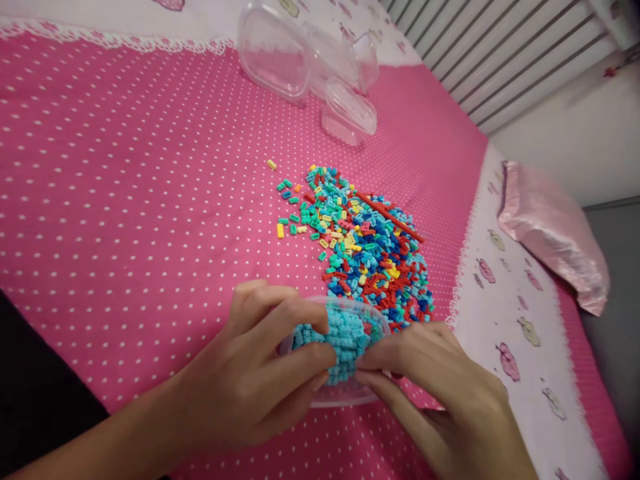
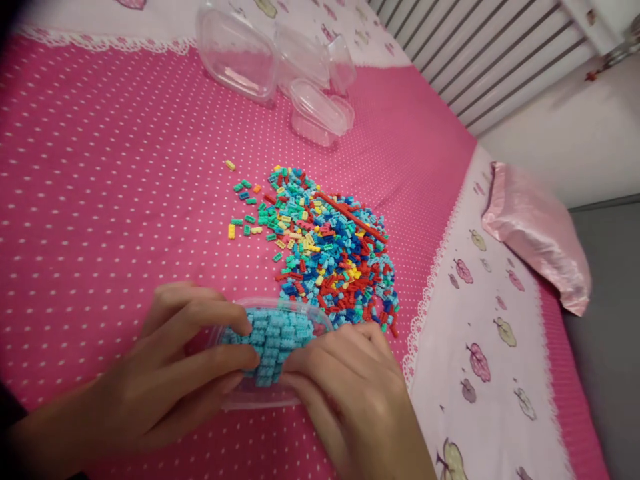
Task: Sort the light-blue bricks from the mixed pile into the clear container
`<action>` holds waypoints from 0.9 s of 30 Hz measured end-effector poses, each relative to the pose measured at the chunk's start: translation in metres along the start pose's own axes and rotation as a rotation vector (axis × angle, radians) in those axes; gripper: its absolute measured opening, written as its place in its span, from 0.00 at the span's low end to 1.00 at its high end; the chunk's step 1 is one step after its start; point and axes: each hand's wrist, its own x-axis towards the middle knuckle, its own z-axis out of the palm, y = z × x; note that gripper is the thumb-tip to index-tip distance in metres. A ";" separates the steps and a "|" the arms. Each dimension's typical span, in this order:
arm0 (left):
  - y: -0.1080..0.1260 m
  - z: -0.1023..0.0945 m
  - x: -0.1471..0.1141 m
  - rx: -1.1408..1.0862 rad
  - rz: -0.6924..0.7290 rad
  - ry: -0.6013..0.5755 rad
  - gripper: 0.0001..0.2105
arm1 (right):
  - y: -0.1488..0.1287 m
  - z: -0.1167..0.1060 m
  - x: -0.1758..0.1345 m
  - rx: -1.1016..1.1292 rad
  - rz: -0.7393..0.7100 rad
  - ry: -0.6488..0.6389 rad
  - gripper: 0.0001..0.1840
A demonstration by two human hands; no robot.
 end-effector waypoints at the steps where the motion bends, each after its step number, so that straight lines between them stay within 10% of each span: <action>1: 0.000 0.000 0.001 -0.005 -0.001 -0.001 0.07 | 0.003 0.002 0.002 0.000 0.023 0.070 0.05; 5: 0.000 0.000 0.001 -0.015 0.007 -0.010 0.08 | 0.044 0.023 0.013 -0.103 0.126 0.418 0.09; 10: -0.002 0.001 -0.004 -0.005 0.016 -0.020 0.08 | 0.099 0.049 0.024 -0.295 0.083 0.219 0.22; 27: -0.002 0.004 -0.004 -0.021 -0.005 -0.003 0.09 | 0.090 0.043 0.019 -0.181 0.141 0.526 0.04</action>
